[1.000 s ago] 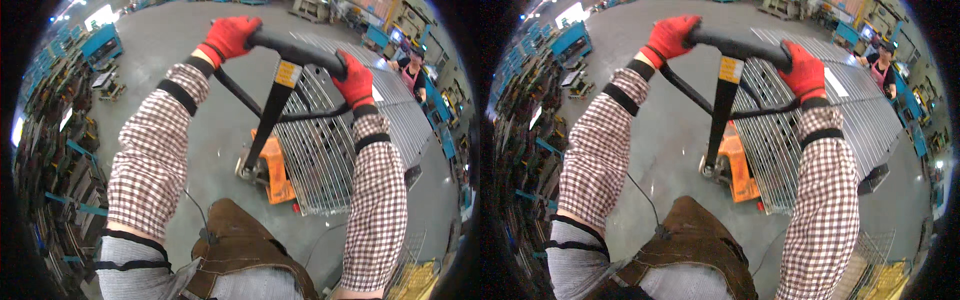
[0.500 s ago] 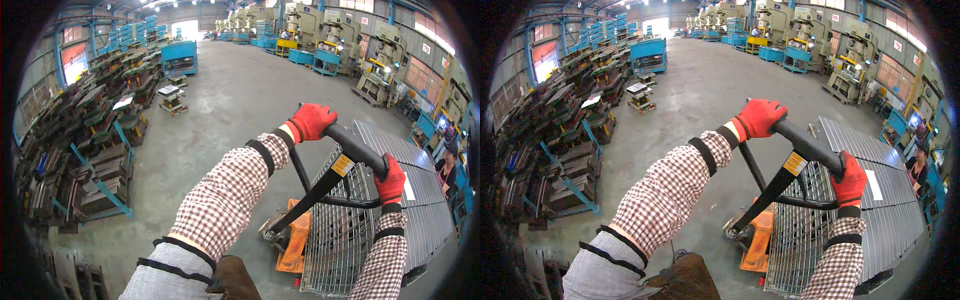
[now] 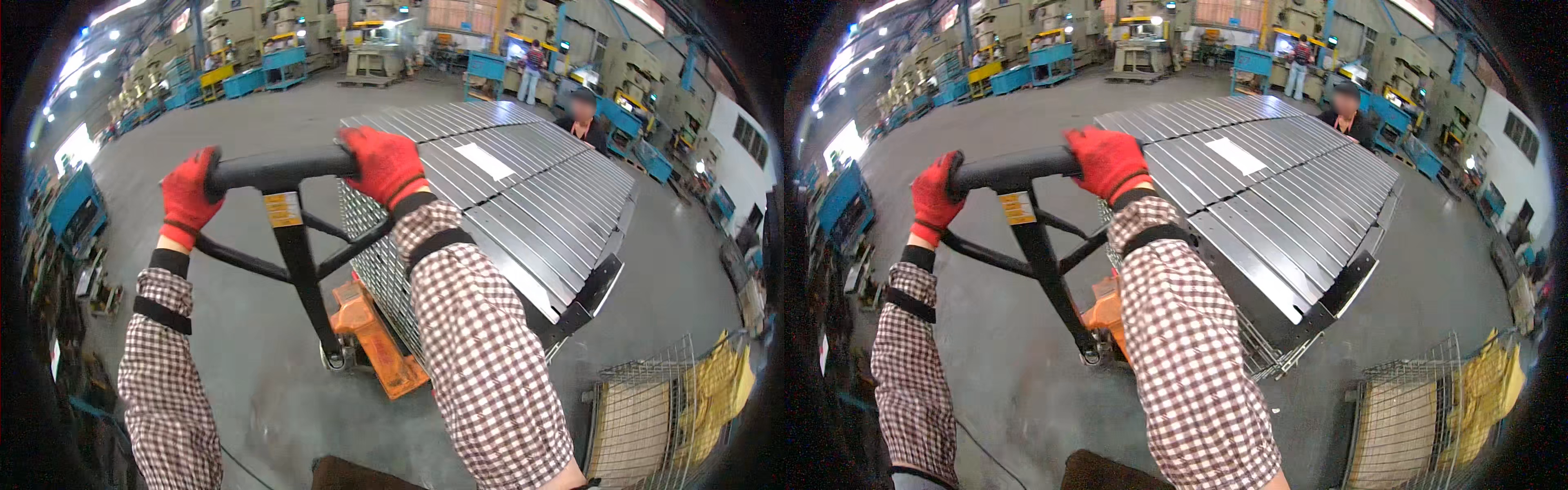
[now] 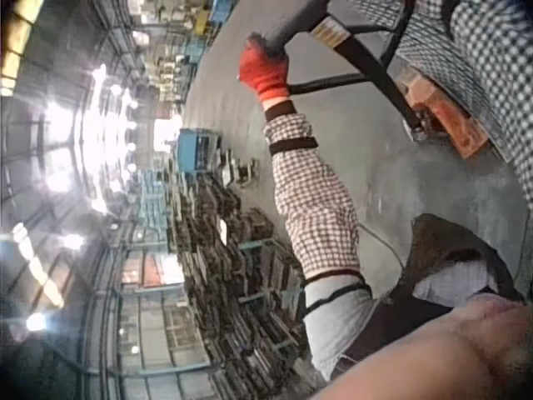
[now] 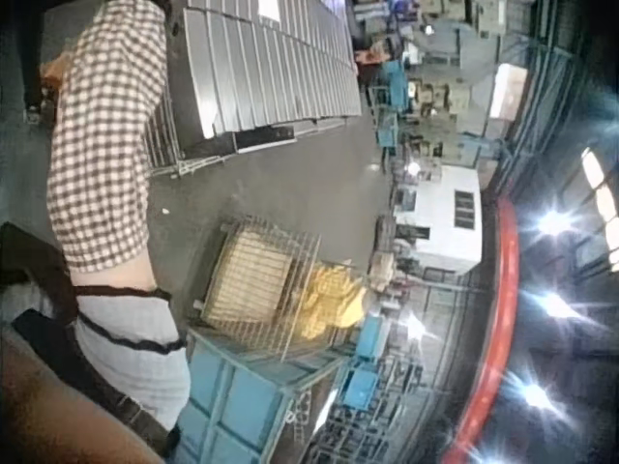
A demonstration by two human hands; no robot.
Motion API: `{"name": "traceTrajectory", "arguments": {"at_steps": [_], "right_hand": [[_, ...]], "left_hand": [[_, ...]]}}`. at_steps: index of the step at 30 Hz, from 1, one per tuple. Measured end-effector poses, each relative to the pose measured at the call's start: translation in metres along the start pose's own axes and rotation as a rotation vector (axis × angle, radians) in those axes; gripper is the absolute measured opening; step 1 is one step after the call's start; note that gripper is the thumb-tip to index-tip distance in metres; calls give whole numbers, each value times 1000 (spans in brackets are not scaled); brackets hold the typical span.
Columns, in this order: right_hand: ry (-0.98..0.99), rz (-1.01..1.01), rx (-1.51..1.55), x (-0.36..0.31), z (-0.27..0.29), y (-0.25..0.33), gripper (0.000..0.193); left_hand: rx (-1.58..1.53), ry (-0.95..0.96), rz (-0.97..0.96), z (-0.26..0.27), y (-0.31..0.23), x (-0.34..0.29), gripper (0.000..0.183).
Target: Move a pallet jack with a large crate of metal parts and then position a large metal bin.
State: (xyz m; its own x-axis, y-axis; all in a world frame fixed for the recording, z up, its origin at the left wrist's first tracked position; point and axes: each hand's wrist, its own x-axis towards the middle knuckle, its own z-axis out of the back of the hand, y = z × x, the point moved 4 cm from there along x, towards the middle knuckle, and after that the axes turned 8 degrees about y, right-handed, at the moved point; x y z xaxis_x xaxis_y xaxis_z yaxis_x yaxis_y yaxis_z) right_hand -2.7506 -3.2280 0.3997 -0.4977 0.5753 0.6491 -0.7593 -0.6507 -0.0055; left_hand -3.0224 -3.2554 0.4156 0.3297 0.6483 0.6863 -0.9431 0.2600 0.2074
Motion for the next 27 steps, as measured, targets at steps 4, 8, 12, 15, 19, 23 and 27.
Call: {"name": "traceTrajectory", "arguments": {"at_steps": [4, 8, 12, 15, 19, 23, 27], "right_hand": [[7, -44, -56, 46, -10, -32, 55], [-10, -56, -118, 83, -14, -56, 56], [-11, -60, -67, 66, -37, -48, 53], [-45, -84, -113, 63, -28, -62, 55], [-22, -124, -162, 61, -31, -66, 58], [-41, -93, -168, 55, -34, -71, 60], [-35, -133, -201, 50, -26, -82, 60]], "left_hand": [[-15, -28, -16, -21, 20, 48, 42], [-11, -64, -1, -34, 35, 90, 41], [-52, -74, 7, -61, 41, 70, 44], [-89, -75, -10, -64, 33, 90, 45], [-165, -58, -22, -71, 30, 87, 48], [-201, -82, -28, -81, 28, 86, 47], [-187, -75, -63, -88, 22, 89, 50]]}}
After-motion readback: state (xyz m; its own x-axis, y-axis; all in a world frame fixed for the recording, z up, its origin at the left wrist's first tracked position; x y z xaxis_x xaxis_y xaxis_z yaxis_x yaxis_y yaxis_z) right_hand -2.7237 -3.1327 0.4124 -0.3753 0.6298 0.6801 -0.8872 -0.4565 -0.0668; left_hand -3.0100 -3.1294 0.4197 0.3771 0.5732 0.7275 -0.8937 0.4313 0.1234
